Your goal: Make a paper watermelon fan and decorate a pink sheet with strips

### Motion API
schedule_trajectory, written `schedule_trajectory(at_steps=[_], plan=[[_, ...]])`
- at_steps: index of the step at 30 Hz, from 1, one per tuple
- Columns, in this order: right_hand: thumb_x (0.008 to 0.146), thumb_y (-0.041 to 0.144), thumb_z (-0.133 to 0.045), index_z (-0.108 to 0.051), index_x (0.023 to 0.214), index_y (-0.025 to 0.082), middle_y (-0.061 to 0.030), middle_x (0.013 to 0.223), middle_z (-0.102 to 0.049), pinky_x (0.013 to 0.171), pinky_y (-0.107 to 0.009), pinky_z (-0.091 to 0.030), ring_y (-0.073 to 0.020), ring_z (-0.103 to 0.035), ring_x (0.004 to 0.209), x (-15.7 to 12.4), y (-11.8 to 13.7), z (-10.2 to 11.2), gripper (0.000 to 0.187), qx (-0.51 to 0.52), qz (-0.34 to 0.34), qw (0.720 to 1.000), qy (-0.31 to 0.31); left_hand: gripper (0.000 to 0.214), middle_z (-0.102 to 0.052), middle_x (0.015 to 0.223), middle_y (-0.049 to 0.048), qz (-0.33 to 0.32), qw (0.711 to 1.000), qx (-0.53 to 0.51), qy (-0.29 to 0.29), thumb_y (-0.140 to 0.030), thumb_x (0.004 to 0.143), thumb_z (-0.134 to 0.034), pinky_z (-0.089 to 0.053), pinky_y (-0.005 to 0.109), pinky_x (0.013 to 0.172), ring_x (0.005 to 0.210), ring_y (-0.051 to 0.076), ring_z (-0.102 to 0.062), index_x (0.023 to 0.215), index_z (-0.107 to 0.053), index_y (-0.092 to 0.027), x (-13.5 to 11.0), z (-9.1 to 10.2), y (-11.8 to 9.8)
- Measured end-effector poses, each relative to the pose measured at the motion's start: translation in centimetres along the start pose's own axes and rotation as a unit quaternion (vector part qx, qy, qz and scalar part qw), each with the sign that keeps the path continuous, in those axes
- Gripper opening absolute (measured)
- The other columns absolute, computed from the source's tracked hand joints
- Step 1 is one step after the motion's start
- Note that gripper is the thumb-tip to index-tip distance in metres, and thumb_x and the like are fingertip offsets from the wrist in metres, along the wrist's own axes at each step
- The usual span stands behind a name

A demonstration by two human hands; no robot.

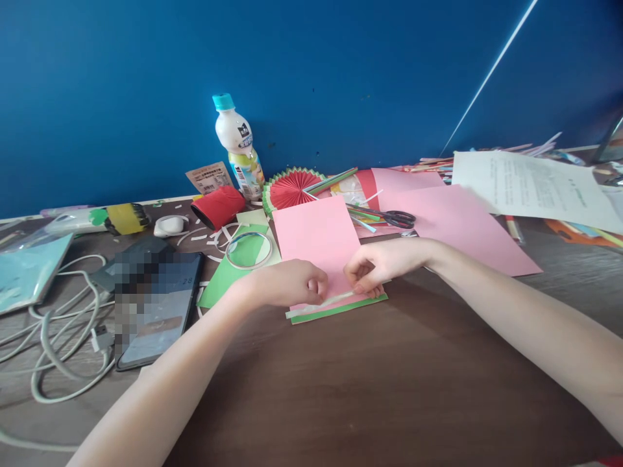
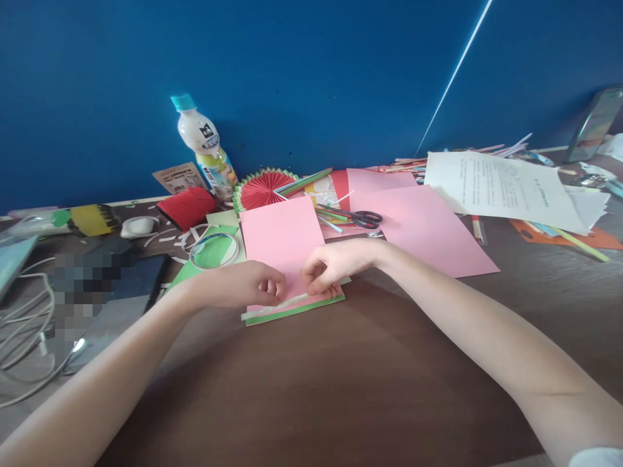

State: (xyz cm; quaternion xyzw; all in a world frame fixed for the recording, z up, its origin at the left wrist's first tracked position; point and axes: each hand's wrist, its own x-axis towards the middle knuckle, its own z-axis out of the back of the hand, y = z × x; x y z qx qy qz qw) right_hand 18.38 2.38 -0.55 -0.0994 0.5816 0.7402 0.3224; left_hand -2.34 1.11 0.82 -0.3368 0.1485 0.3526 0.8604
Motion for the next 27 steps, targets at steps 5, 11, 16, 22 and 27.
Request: schedule_trajectory(at_steps=[5,11,16,22,27], plan=[[0.075,0.035,-0.058,-0.054,0.07,0.014,0.0016,0.06,-0.056,0.057,-0.024,-0.046,-0.0105,-0.054,0.056,0.06,0.0,-0.13,0.022,-0.003,0.0,1.0,-0.011,0.017,-0.06,0.067,-0.0018,0.02,0.999,0.034,-0.019,-0.02,0.069,-0.041,-0.032,0.021,0.05,0.056,0.009,-0.049,0.071,-0.058,-0.018,-0.08,-0.14,-0.86],[0.074,0.041,-0.058,-0.054,0.069,0.015,0.0013,0.061,-0.055,0.057,-0.025,-0.046,-0.0111,-0.054,0.057,0.08,-0.05,-0.26,0.027,-0.01,0.001,1.0,-0.015,0.019,-0.06,0.066,-0.0017,0.031,0.999,0.035,-0.029,-0.022,0.069,-0.037,-0.031,0.022,0.049,0.055,0.01,-0.048,0.068,-0.056,-0.019,-0.09,-0.33,-0.87],[0.076,0.039,-0.056,-0.053,0.068,0.015,0.0011,0.061,-0.055,0.057,-0.024,-0.046,-0.011,-0.055,0.057,0.09,-0.06,-0.35,0.026,-0.017,0.002,1.0,-0.015,0.022,-0.061,0.067,-0.0015,0.033,0.998,0.03,-0.034,-0.025,0.071,-0.037,-0.031,0.022,0.049,0.057,0.011,-0.049,0.07,-0.058,-0.019,0.12,-0.53,-0.63],[0.076,0.031,-0.055,-0.052,0.068,0.015,0.002,0.061,-0.054,0.057,-0.023,-0.046,-0.0096,-0.054,0.056,0.04,0.08,-0.43,0.018,-0.015,-0.009,1.0,-0.019,0.024,-0.063,0.07,0.0007,0.035,0.998,0.034,-0.037,-0.025,0.072,-0.037,-0.031,0.023,0.05,0.058,0.012,-0.051,0.072,-0.06,-0.018,0.25,-0.56,-0.77],[0.075,0.031,-0.055,-0.051,0.068,0.015,0.002,0.061,-0.053,0.058,-0.024,-0.046,-0.0104,-0.054,0.057,-0.02,0.2,-0.49,0.018,-0.014,-0.01,1.0,-0.019,0.024,-0.064,0.071,0.0012,0.038,0.998,0.03,-0.036,-0.025,0.072,-0.038,-0.031,0.023,0.051,0.058,0.012,-0.052,0.073,-0.061,-0.018,0.08,-0.44,-1.0]])
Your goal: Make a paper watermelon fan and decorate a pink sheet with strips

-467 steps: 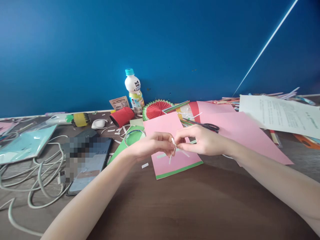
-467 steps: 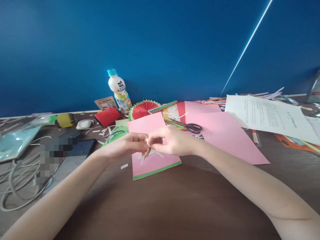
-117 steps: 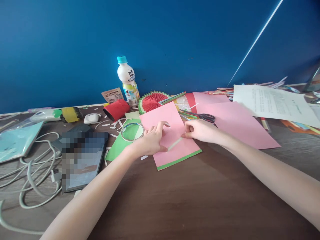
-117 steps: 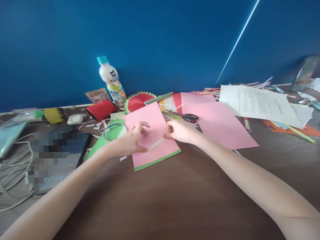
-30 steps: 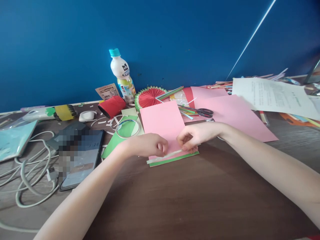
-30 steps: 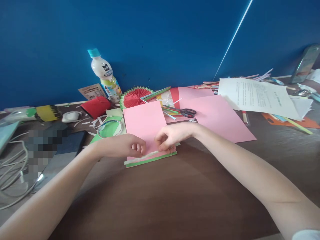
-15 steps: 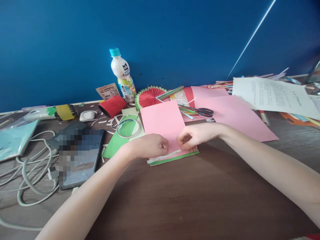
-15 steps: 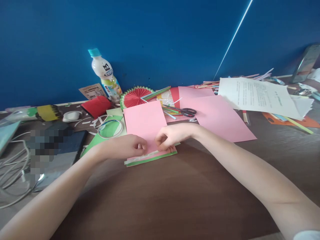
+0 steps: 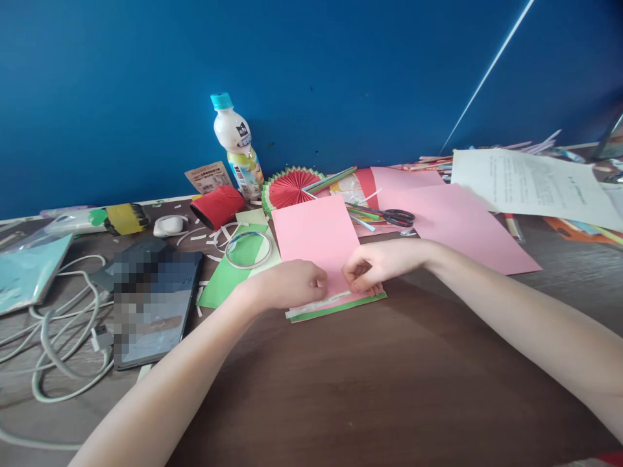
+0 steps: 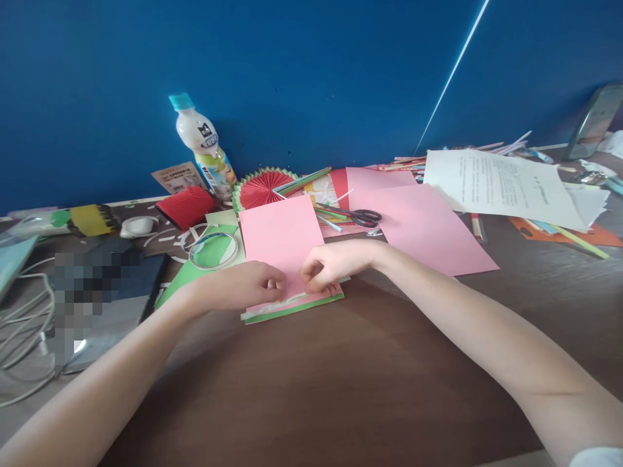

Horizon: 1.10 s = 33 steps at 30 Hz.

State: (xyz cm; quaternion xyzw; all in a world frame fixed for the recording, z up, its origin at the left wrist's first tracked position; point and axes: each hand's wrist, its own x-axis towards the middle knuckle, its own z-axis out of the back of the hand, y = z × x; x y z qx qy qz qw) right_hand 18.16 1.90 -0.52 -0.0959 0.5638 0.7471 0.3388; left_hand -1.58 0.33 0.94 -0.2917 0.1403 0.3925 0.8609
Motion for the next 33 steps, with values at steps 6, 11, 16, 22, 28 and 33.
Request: schedule_trajectory(at_steps=[6,11,16,22,28,33], plan=[[0.077,0.037,-0.054,-0.051,0.067,0.015,0.0019,0.06,-0.052,0.057,-0.024,-0.044,-0.0105,-0.052,0.056,0.0,0.1,-0.1,0.024,-0.012,-0.001,1.0,-0.001,0.026,-0.065,0.071,0.0019,0.009,1.0,0.006,-0.009,-0.026,0.072,-0.037,-0.032,0.024,0.052,0.059,0.013,-0.052,0.074,-0.062,-0.018,0.0,-0.1,-0.1],[0.076,0.038,-0.054,-0.051,0.067,0.015,0.0022,0.06,-0.052,0.057,-0.024,-0.044,-0.0106,-0.052,0.057,0.0,0.2,-0.1,0.024,-0.015,-0.001,1.0,-0.003,0.027,-0.065,0.073,0.0025,0.018,1.0,0.008,-0.019,-0.029,0.074,-0.037,-0.033,0.024,0.053,0.06,0.013,-0.053,0.074,-0.062,-0.018,0.0,-0.2,-0.3],[0.074,0.04,-0.055,-0.051,0.066,0.015,0.0022,0.06,-0.052,0.057,-0.024,-0.044,-0.0106,-0.052,0.057,0.0,0.2,-0.1,0.026,-0.012,-0.004,1.0,-0.006,0.027,-0.065,0.074,0.0027,0.021,0.999,0.009,-0.025,-0.031,0.074,-0.039,-0.032,0.024,0.052,0.061,0.014,-0.053,0.074,-0.062,-0.018,-0.1,-0.3,-0.3],[0.074,0.038,-0.055,-0.051,0.066,0.015,0.0016,0.061,-0.052,0.056,-0.024,-0.044,-0.0106,-0.052,0.057,0.0,0.3,-0.1,0.025,-0.019,-0.004,1.0,-0.005,0.027,-0.066,0.078,0.0036,0.02,0.999,0.018,-0.031,-0.033,0.074,-0.04,-0.034,0.024,0.054,0.065,0.015,-0.055,0.075,-0.063,-0.018,0.1,-0.5,-0.4],[0.073,0.039,-0.055,-0.05,0.065,0.016,0.0021,0.06,-0.052,0.057,-0.025,-0.044,-0.011,-0.052,0.056,0.0,0.3,-0.2,0.025,-0.016,-0.006,1.0,-0.007,0.023,-0.066,0.081,0.004,0.045,0.997,0.026,-0.048,-0.032,0.073,-0.043,-0.036,0.025,0.056,0.069,0.017,-0.056,0.073,-0.062,-0.019,0.0,-0.7,-0.8],[0.073,0.032,-0.052,-0.05,0.065,0.016,0.002,0.061,-0.052,0.054,-0.023,-0.04,-0.0106,-0.052,0.057,-0.1,0.4,-0.2,0.018,-0.034,-0.02,0.999,-0.011,0.022,-0.067,0.084,0.0039,0.069,0.996,0.028,-0.045,-0.033,0.074,-0.045,-0.036,0.025,0.057,0.07,0.017,-0.057,0.076,-0.063,-0.02,0.0,-0.6,-1.2]])
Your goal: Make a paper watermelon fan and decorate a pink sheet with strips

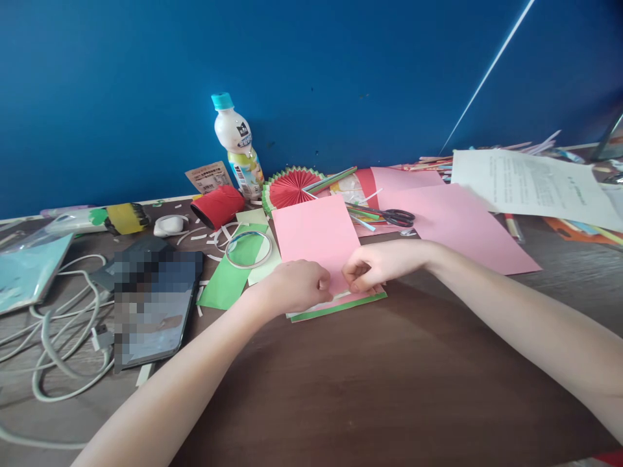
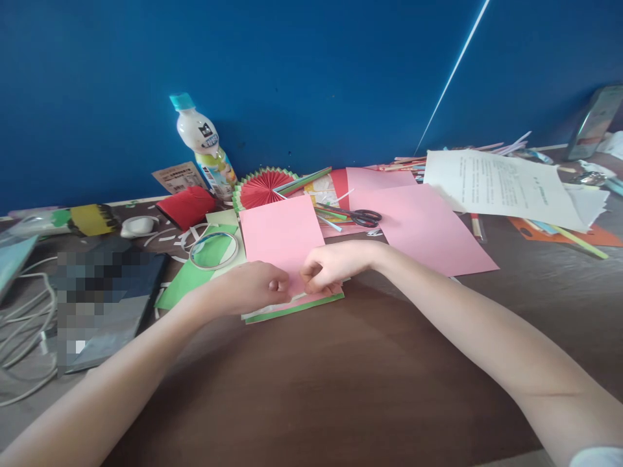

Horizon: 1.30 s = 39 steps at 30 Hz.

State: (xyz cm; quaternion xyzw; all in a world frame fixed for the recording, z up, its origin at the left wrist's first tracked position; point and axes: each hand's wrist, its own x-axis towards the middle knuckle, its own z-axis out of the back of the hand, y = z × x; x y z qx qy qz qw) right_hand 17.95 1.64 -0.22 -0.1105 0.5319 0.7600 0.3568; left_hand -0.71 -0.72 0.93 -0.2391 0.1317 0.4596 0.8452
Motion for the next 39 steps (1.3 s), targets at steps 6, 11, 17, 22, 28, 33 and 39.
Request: schedule_trajectory(at_steps=[6,11,17,22,28,33,39], plan=[[0.072,0.029,-0.049,-0.05,0.063,0.017,0.0023,0.059,-0.052,0.049,-0.023,-0.032,-0.0097,-0.046,0.054,-0.1,0.02,-0.11,0.015,-0.09,-0.035,0.995,-0.035,0.021,-0.067,0.087,0.0035,0.009,1.0,0.011,0.002,-0.035,0.075,-0.048,-0.038,0.026,0.061,0.076,0.019,-0.057,0.079,-0.064,-0.022,0.11,-0.05,-0.14],[0.071,0.031,-0.05,-0.048,0.062,0.018,0.0025,0.058,-0.049,0.049,-0.024,-0.028,-0.0097,-0.042,0.053,-0.03,0.21,-0.26,0.016,-0.138,-0.06,0.987,-0.056,0.02,-0.066,0.09,0.0031,0.016,1.0,0.007,0.004,-0.036,0.075,-0.049,-0.039,0.027,0.063,0.078,0.019,-0.058,0.079,-0.063,-0.022,0.21,-0.09,-0.09],[0.072,0.03,-0.049,-0.043,0.06,0.018,0.0034,0.056,-0.042,0.048,-0.024,-0.023,-0.0087,-0.036,0.051,0.23,-0.01,-0.41,0.018,-0.164,-0.059,0.982,-0.072,0.019,-0.066,0.087,0.0029,0.018,1.0,0.002,0.004,-0.035,0.074,-0.048,-0.037,0.028,0.062,0.076,0.02,-0.057,0.077,-0.062,-0.022,0.2,-0.06,-0.03],[0.071,0.03,-0.049,-0.042,0.059,0.018,0.0035,0.056,-0.04,0.047,-0.025,-0.022,-0.0086,-0.035,0.051,0.29,-0.12,-0.43,0.018,-0.16,-0.06,0.982,-0.076,0.018,-0.066,0.087,0.0031,0.017,1.0,-0.001,0.003,-0.036,0.073,-0.049,-0.036,0.028,0.06,0.075,0.02,-0.057,0.075,-0.061,-0.022,0.21,-0.1,-0.06],[0.071,0.028,-0.049,-0.042,0.059,0.018,0.0033,0.056,-0.041,0.047,-0.025,-0.022,-0.0086,-0.034,0.05,0.31,-0.23,-0.59,0.018,-0.162,-0.058,0.982,-0.081,0.019,-0.066,0.086,0.0036,0.018,1.0,0.004,-0.004,-0.035,0.074,-0.049,-0.037,0.028,0.061,0.074,0.019,-0.057,0.076,-0.062,-0.022,0.1,-0.14,-0.13],[0.072,0.028,-0.048,-0.041,0.059,0.018,0.0032,0.055,-0.04,0.046,-0.025,-0.021,-0.0086,-0.033,0.05,0.31,-0.26,-0.78,0.019,-0.17,-0.07,0.979,-0.092,0.02,-0.067,0.086,0.0035,0.021,1.0,0.012,-0.005,-0.035,0.075,-0.048,-0.039,0.028,0.064,0.076,0.019,-0.059,0.079,-0.063,-0.022,-0.02,-0.13,-0.24],[0.071,0.037,-0.051,-0.047,0.061,0.019,0.0023,0.057,-0.044,0.046,-0.025,-0.022,-0.0101,-0.038,0.051,0.15,0.22,-0.77,0.022,-0.197,-0.114,0.967,-0.117,0.021,-0.066,0.085,0.002,0.027,1.0,0.009,-0.013,-0.034,0.074,-0.048,-0.041,0.028,0.067,0.073,0.018,-0.059,0.081,-0.064,-0.024,-0.12,-0.22,-0.26]])
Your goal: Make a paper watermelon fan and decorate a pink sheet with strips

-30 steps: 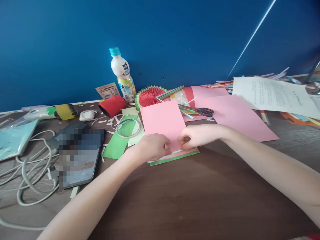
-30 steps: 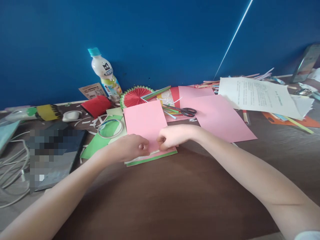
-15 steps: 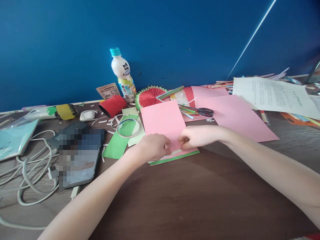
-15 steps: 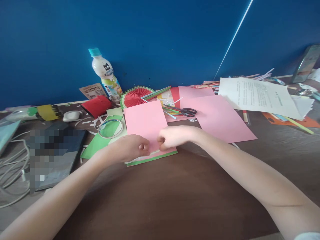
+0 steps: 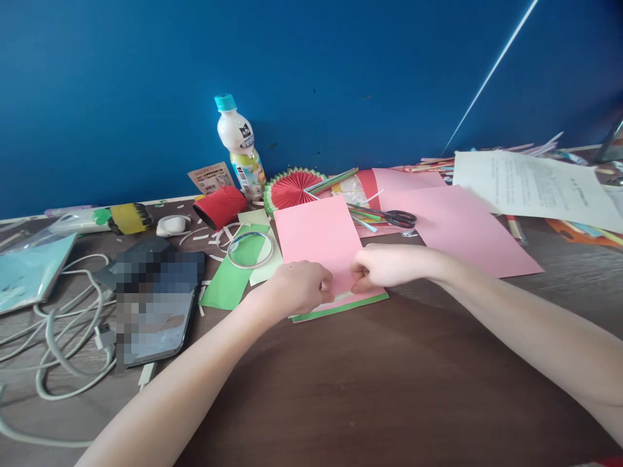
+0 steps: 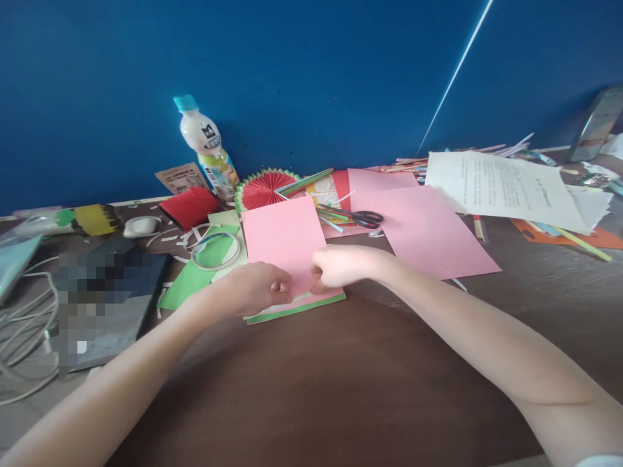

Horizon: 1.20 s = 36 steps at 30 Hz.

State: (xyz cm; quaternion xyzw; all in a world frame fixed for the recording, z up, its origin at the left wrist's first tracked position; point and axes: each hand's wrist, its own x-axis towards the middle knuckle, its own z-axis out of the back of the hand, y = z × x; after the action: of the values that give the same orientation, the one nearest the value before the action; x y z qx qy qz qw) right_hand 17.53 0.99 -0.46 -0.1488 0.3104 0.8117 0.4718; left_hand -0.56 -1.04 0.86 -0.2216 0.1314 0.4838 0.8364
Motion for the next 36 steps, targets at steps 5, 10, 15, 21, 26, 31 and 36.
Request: schedule_trajectory(at_steps=[5,10,15,21,26,31,36], plan=[[0.071,0.044,-0.052,-0.048,0.058,0.019,0.0016,0.054,-0.044,0.046,-0.026,-0.021,-0.0107,-0.039,0.049,-0.4,0.3,0.3,0.029,-0.03,-0.026,0.999,-0.009,0.02,-0.066,0.081,0.0022,0.003,1.0,-0.005,-0.002,-0.033,0.074,-0.047,-0.04,0.028,0.066,0.069,0.017,-0.058,0.078,-0.064,-0.023,-0.2,0.2,-0.1],[0.069,0.05,-0.052,-0.047,0.052,0.019,0.0028,0.049,-0.039,0.045,-0.026,-0.022,-0.0102,-0.036,0.045,-0.7,-0.1,0.9,0.035,-0.051,-0.047,0.998,0.002,0.018,-0.066,0.082,0.0021,0.001,1.0,-0.011,-0.007,-0.031,0.073,-0.048,-0.04,0.028,0.065,0.07,0.018,-0.058,0.077,-0.064,-0.023,-0.2,0.1,-0.1],[0.066,0.053,-0.055,-0.05,0.055,0.018,0.0022,0.051,-0.046,0.045,-0.025,-0.025,-0.0091,-0.039,0.046,-0.8,-1.5,1.7,0.037,-0.005,-0.085,0.995,0.047,0.019,-0.066,0.086,0.0027,-0.01,1.0,-0.013,-0.011,-0.033,0.074,-0.048,-0.039,0.029,0.061,0.074,0.02,-0.058,0.077,-0.064,-0.023,0.0,-0.1,0.2],[0.063,0.044,-0.06,-0.054,0.071,0.019,0.0012,0.063,-0.053,0.044,-0.023,-0.027,-0.0098,-0.044,0.051,-1.6,-2.4,2.2,0.027,-0.004,-0.126,0.992,0.011,0.019,-0.066,0.087,0.0023,-0.008,1.0,-0.016,-0.004,-0.034,0.073,-0.049,-0.038,0.028,0.061,0.072,0.019,-0.058,0.076,-0.064,-0.023,0.0,-0.1,0.3],[0.062,0.041,-0.06,-0.053,0.076,0.021,0.0031,0.064,-0.053,0.044,-0.023,-0.028,-0.01,-0.044,0.048,-2.5,-0.8,1.6,0.026,-0.031,-0.094,0.995,0.003,0.02,-0.066,0.086,0.0019,-0.019,1.0,-0.012,0.009,-0.031,0.073,-0.046,-0.036,0.026,0.059,0.072,0.017,-0.056,0.076,-0.063,-0.022,0.1,0.1,0.4],[0.066,0.036,-0.057,-0.05,0.07,0.021,0.0036,0.065,-0.051,0.045,-0.024,-0.027,-0.0097,-0.043,0.051,-2.3,-0.7,1.7,0.017,-0.035,-0.058,0.997,0.029,0.018,-0.065,0.081,0.0012,-0.03,0.999,-0.035,0.013,-0.034,0.07,-0.047,-0.035,0.026,0.057,0.069,0.016,-0.054,0.072,-0.061,-0.022,0.4,0.0,1.0],[0.069,0.04,-0.057,-0.05,0.066,0.019,0.0041,0.061,-0.046,0.045,-0.023,-0.026,-0.008,-0.038,0.049,-2.3,-0.9,2.6,0.023,0.008,-0.007,0.999,0.043,0.021,-0.063,0.076,0.0003,-0.04,0.996,-0.085,-0.007,-0.035,0.074,-0.043,-0.035,0.025,0.055,0.063,0.014,-0.053,0.071,-0.058,-0.02,0.6,0.4,1.6]])
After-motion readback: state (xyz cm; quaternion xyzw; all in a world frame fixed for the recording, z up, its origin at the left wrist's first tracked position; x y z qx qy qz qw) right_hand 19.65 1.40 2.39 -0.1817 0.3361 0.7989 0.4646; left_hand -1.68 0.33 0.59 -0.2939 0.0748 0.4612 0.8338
